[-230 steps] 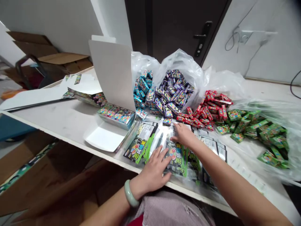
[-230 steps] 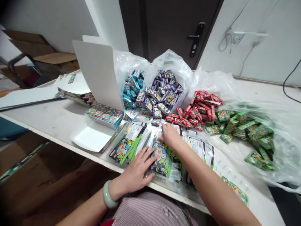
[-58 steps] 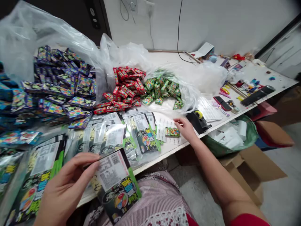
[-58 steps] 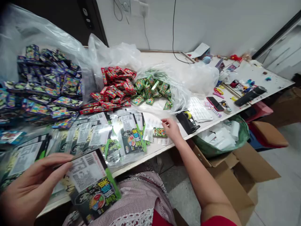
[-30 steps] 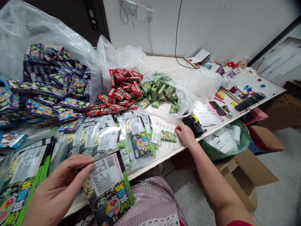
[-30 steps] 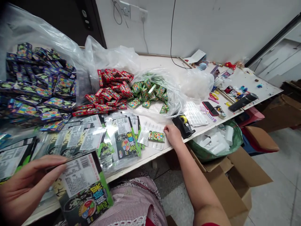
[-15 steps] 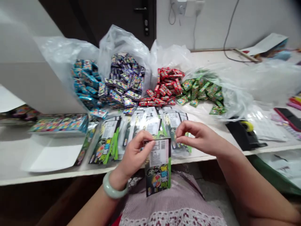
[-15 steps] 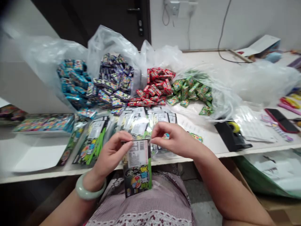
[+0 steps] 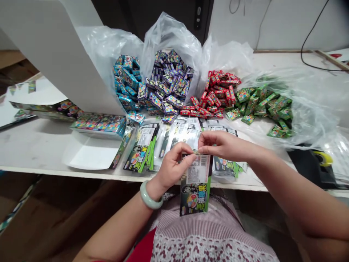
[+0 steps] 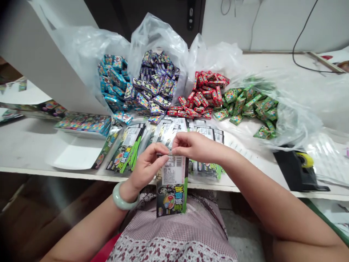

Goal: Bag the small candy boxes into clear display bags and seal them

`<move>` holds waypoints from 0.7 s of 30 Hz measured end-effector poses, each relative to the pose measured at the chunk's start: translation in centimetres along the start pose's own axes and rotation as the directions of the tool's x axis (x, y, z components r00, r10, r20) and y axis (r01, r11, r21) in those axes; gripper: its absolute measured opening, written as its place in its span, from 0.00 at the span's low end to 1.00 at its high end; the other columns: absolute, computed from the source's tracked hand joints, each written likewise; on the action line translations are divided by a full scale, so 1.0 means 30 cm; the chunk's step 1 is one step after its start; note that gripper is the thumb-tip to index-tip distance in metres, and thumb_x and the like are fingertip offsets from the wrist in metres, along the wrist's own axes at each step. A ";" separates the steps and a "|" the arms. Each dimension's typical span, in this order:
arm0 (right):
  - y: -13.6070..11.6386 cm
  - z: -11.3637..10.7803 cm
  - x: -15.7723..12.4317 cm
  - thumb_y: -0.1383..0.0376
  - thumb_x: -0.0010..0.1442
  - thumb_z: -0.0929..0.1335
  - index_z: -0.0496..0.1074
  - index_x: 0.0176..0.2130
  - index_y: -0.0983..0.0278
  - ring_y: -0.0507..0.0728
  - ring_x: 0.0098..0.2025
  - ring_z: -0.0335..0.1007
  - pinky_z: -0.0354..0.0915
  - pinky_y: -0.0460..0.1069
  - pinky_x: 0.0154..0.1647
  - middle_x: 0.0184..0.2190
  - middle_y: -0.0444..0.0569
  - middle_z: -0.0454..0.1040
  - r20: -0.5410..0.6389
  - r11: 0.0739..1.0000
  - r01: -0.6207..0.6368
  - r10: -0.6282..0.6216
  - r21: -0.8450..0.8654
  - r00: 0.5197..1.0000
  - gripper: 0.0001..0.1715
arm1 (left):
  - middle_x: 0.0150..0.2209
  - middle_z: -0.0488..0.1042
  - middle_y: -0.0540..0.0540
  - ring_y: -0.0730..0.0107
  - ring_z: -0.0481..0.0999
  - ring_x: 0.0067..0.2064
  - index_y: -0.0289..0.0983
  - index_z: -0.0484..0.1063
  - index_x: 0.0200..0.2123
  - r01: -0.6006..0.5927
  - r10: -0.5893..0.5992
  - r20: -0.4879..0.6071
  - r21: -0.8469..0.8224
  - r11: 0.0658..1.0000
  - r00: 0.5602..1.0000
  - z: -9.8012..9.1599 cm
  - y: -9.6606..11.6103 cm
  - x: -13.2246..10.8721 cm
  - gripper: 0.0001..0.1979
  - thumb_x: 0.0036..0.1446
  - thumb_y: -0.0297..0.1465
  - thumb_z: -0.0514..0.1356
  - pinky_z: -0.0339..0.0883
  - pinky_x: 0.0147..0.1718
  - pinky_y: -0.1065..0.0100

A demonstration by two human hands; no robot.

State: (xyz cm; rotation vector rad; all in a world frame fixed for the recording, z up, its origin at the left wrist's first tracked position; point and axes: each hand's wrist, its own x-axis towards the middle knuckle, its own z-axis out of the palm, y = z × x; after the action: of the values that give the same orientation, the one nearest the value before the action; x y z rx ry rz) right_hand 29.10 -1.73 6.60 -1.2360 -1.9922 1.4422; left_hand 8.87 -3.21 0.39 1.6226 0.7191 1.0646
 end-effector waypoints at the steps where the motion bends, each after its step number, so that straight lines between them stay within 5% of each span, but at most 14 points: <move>1: 0.000 0.002 0.002 0.63 0.59 0.68 0.66 0.32 0.64 0.50 0.28 0.60 0.58 0.46 0.29 0.25 0.41 0.65 0.001 1.000 -0.005 0.005 -0.005 1.000 0.08 | 0.31 0.68 0.51 0.72 0.68 0.34 0.39 0.68 0.34 -0.002 0.002 -0.010 0.003 1.000 1.000 0.004 -0.001 0.002 0.06 0.58 0.32 0.63 0.62 0.34 0.68; 7: -0.018 -0.005 0.015 0.68 0.59 0.68 0.66 0.30 0.64 0.50 0.26 0.59 0.56 0.46 0.28 0.23 0.40 0.65 -0.021 0.995 -0.045 0.043 -0.084 0.999 0.07 | 0.31 0.69 0.51 0.72 0.70 0.34 0.39 0.68 0.33 -0.015 0.018 -0.060 0.051 0.999 0.998 0.013 -0.007 0.011 0.06 0.56 0.29 0.64 0.64 0.35 0.69; 10: -0.004 -0.014 0.030 0.68 0.56 0.71 0.66 0.32 0.64 0.49 0.28 0.61 0.58 0.45 0.29 0.25 0.40 0.66 -0.029 0.997 -0.072 0.072 0.006 0.997 0.08 | 0.32 0.69 0.50 0.72 0.71 0.35 0.39 0.67 0.34 -0.058 0.061 -0.041 0.074 0.996 0.997 0.005 -0.006 0.009 0.06 0.56 0.28 0.64 0.66 0.35 0.70; 13: 0.044 0.006 0.056 0.64 0.55 0.73 0.67 0.35 0.65 0.48 0.28 0.62 0.59 0.43 0.28 0.27 0.40 0.67 0.167 0.949 -0.197 0.158 0.246 0.973 0.12 | 0.33 0.70 0.50 0.72 0.73 0.36 0.40 0.68 0.36 -0.110 0.110 0.006 0.139 0.984 0.994 -0.005 0.007 0.006 0.06 0.57 0.27 0.63 0.69 0.35 0.71; 15: 0.089 0.029 0.080 0.62 0.58 0.70 0.68 0.33 0.66 0.47 0.25 0.62 0.59 0.43 0.26 0.25 0.40 0.66 0.385 0.859 -0.341 0.187 0.381 0.904 0.09 | 0.36 0.73 0.49 0.71 0.75 0.37 0.41 0.69 0.41 -0.121 0.108 0.069 0.227 0.966 0.992 -0.012 0.018 0.010 0.08 0.58 0.27 0.62 0.71 0.37 0.71; 17: 0.130 0.035 0.101 0.62 0.60 0.68 0.69 0.35 0.65 0.48 0.23 0.63 0.62 0.43 0.25 0.24 0.40 0.67 0.470 0.779 -0.402 0.158 0.481 0.869 0.08 | 0.40 0.75 0.48 0.69 0.77 0.40 0.41 0.69 0.47 -0.125 0.079 0.159 0.301 0.945 0.984 -0.023 0.028 0.019 0.13 0.58 0.29 0.62 0.72 0.40 0.70; 19: 0.161 -0.002 0.104 0.63 0.61 0.67 0.70 0.37 0.65 0.49 0.26 0.68 0.66 0.44 0.28 0.26 0.42 0.71 0.460 0.799 -0.356 0.113 0.485 0.880 0.07 | 0.41 0.77 0.47 0.66 0.78 0.41 0.41 0.72 0.46 -0.103 0.038 0.186 0.351 0.931 0.982 -0.046 0.032 0.033 0.11 0.59 0.32 0.61 0.73 0.41 0.69; 21: 0.189 -0.090 0.078 0.64 0.61 0.67 0.73 0.40 0.64 0.50 0.34 0.72 0.68 0.45 0.34 0.33 0.45 0.75 0.278 0.918 -0.280 0.202 0.281 0.939 0.07 | 0.40 0.78 0.48 0.65 0.78 0.40 0.41 0.73 0.44 0.006 -0.023 0.035 0.408 0.913 0.999 -0.090 0.026 0.050 0.09 0.60 0.36 0.60 0.75 0.38 0.69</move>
State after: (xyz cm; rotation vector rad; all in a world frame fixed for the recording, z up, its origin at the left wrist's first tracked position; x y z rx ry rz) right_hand 32.23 2.19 2.17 -1.2424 -1.6976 2.0345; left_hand 7.05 -1.01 1.80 1.9829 0.9741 0.9066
